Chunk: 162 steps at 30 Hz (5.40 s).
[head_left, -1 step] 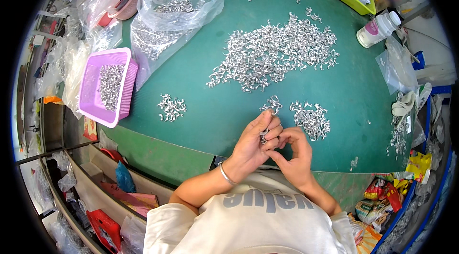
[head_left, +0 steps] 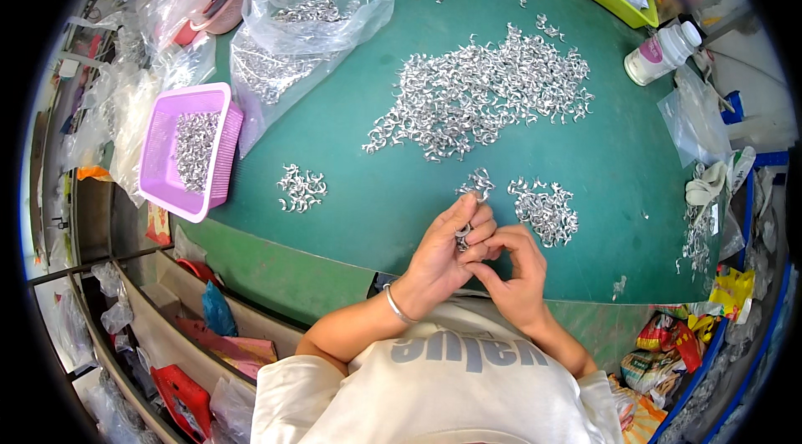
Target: The person sorts small silver-colored metal components by hand on a green work surface, moving some into a pink container and others into a pile.
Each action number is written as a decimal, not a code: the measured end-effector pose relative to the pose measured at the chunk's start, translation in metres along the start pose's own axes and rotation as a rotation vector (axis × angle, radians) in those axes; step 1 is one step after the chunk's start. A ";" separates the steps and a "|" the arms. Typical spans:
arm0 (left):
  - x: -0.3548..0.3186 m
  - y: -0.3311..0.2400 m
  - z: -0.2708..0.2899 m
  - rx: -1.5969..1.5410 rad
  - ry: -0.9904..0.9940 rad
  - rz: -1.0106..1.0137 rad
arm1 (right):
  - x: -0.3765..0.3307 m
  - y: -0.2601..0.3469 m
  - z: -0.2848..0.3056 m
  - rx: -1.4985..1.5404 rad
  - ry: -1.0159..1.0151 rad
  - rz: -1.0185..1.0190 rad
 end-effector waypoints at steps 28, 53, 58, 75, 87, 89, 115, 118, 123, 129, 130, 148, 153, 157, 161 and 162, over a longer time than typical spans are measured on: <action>-0.032 -0.049 0.015 -0.211 -0.332 0.005 | 0.009 -0.002 0.000 -0.171 0.092 0.050; 0.062 -0.222 -0.050 -0.158 0.027 -0.461 | 0.004 -0.005 -0.001 -0.194 0.144 0.037; 0.081 -0.303 -0.092 0.198 -0.131 -1.098 | 0.003 -0.009 0.007 -0.220 0.166 0.017; 0.041 -0.112 -0.002 2.714 -0.429 -0.437 | 0.004 -0.044 0.066 -0.893 0.152 -0.095; 0.102 -0.115 -0.011 2.755 -0.087 -0.830 | 0.018 -0.057 0.045 -0.788 0.309 0.066; 0.115 -0.122 -0.016 2.721 -0.036 -0.837 | 0.027 -0.060 0.042 -0.662 0.355 0.135; 0.037 -0.053 -0.014 2.378 0.300 -0.499 | 0.059 -0.063 0.036 -0.500 0.540 0.181; 0.024 -0.059 -0.012 2.284 0.256 -0.468 | 0.055 -0.058 0.037 -0.338 0.560 0.163; 0.043 -0.076 -0.027 2.254 0.111 -0.676 | 0.094 -0.085 0.089 -0.444 0.032 0.095; 0.104 -0.068 -0.024 2.636 0.101 -0.770 | 0.135 -0.122 0.110 -0.854 -0.069 0.040; 0.107 -0.066 -0.020 2.707 0.112 -0.745 | 0.135 -0.124 0.103 -0.865 -0.020 0.038; 0.039 -0.073 -0.020 2.260 0.136 -0.531 | 0.102 -0.078 0.064 -0.402 0.210 0.123; 0.069 -0.060 -0.015 2.396 0.189 -0.567 | 0.130 -0.093 0.051 -0.678 0.221 0.206; 0.055 -0.053 -0.010 2.191 0.373 -0.440 | 0.104 -0.087 0.039 -0.573 0.465 0.208; 0.056 -0.074 -0.018 2.090 0.148 -0.604 | 0.088 -0.076 0.048 -0.095 0.653 -0.051; 0.061 -0.079 -0.024 2.160 0.132 -0.658 | 0.094 -0.081 0.056 -0.035 0.565 -0.078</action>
Point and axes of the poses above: each hand's wrist, its own x-axis towards the middle knuckle, its own z-axis out of the back of the hand, y = z × x, the point moved 4 cm from there along x, towards the middle knuckle, and after that the axes turned 1 degree about z, right-handed, at the moved point
